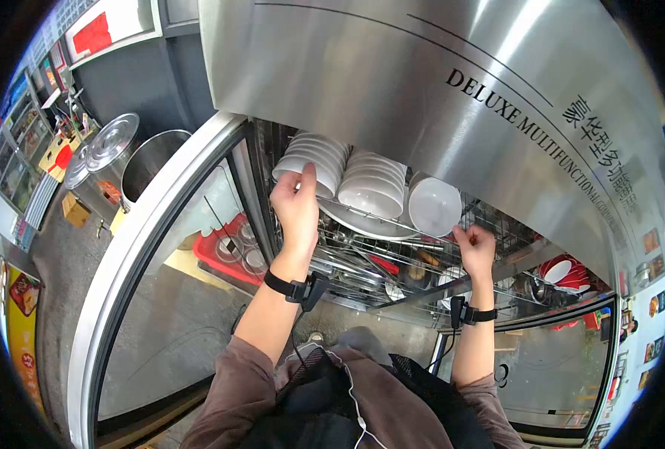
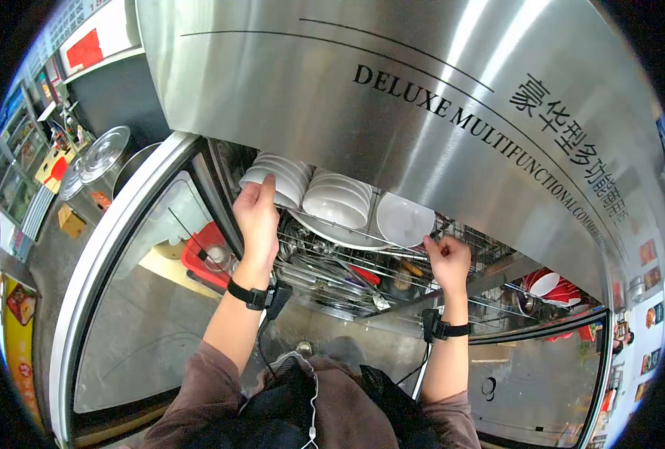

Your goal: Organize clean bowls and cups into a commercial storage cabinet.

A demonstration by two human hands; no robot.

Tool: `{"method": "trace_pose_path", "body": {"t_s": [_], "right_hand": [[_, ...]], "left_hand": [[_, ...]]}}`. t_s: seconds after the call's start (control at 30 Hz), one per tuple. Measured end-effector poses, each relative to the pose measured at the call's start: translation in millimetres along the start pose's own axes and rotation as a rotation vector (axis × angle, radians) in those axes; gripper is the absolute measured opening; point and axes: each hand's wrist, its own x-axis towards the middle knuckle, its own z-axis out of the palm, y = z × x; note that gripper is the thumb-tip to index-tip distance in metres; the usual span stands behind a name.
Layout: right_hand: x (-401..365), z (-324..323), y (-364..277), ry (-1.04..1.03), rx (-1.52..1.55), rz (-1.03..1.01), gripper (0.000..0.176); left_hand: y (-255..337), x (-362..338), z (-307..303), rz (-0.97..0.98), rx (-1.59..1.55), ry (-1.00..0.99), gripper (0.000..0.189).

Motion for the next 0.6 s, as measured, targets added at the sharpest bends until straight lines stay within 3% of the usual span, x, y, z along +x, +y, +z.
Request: {"method": "trace_pose_path", "body": {"t_s": [0.07, 0.17, 0.4, 0.6], "right_hand": [[-0.1, 0.4, 4.2, -0.001, -0.017, 0.011, 0.047], [1.1, -0.2, -3.3, -0.001, -0.044, 0.026, 0.046], [-0.3, -2.4, -2.3, -0.009, -0.079, -0.003, 0.044], [-0.6, -2.4, -2.2, 0.003, -0.076, -0.017, 0.043]], "left_hand": [[10.3, 1.5, 2.4, -0.13, -0.112, -0.013, 0.027], [6.1, -1.0, 0.5, -0.136, -0.17, -0.023, 0.022], [-2.3, -20.7, 1.2, 0.074, -0.253, -0.052, 0.011], [17.1, -34.5, -1.4, 0.115, -0.405, -0.088, 0.007]]}}
